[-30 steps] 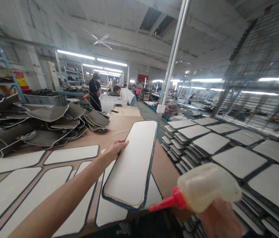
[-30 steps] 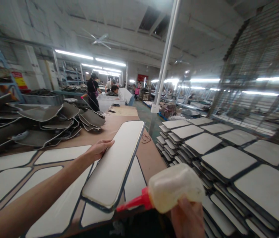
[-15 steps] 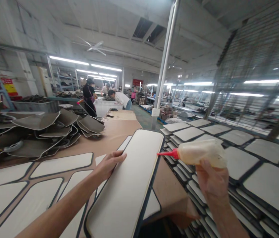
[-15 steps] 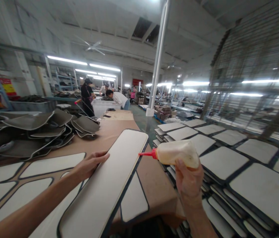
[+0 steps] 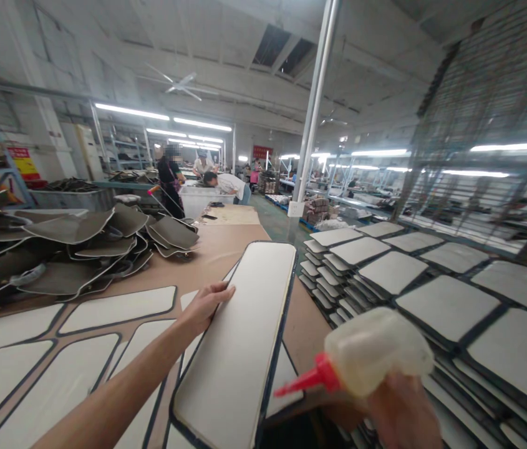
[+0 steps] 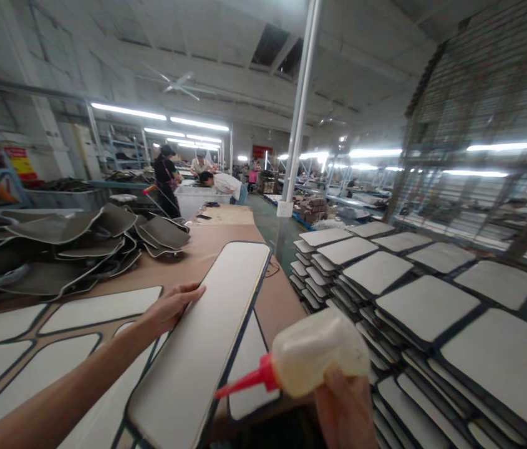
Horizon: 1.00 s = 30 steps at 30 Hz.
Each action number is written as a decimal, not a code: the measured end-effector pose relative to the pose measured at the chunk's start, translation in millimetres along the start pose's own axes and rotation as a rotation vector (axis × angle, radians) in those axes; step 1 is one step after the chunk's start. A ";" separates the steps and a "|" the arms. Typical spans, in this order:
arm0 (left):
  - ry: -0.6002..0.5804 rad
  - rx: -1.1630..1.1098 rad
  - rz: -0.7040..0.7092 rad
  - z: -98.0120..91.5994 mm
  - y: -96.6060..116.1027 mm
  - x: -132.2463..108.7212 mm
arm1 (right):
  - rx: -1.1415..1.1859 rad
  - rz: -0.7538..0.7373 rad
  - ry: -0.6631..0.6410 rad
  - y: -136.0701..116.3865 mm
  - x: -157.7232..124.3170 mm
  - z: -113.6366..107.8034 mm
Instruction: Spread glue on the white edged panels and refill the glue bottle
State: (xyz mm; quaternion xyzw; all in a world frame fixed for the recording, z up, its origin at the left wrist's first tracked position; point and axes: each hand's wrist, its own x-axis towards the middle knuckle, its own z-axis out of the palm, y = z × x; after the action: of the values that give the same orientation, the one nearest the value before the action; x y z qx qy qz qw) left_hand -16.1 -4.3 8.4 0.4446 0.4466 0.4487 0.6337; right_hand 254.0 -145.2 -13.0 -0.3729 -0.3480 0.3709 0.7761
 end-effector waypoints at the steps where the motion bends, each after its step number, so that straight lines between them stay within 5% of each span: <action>1: -0.005 0.003 0.001 2.6 -1.9 -1.1 | 0.021 -0.032 0.055 -4.7 9.4 4.5; 7: -0.084 0.056 0.074 25.5 -14.8 -11.8 | 0.072 -0.132 0.117 -4.5 57.0 25.7; 16: -0.300 -0.022 0.024 31.0 -7.7 -29.4 | 0.136 -0.116 0.127 11.6 69.4 11.0; 20: -0.322 -0.019 0.025 30.8 -4.6 -30.1 | 0.108 -0.057 0.132 11.8 55.7 6.9; 26: -0.184 0.008 0.055 23.2 -3.8 -24.7 | -0.118 0.102 -0.045 22.4 -9.9 3.4; 30: -0.218 0.061 0.080 21.6 -5.6 -32.1 | -0.063 0.050 0.017 9.1 18.0 11.7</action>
State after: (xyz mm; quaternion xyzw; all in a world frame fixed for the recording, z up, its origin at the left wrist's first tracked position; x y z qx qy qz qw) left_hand -0.7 -39.9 12.8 0.5273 0.3706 0.4088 0.6461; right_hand 250.2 -122.3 -10.3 -0.4090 -0.3435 0.3757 0.7574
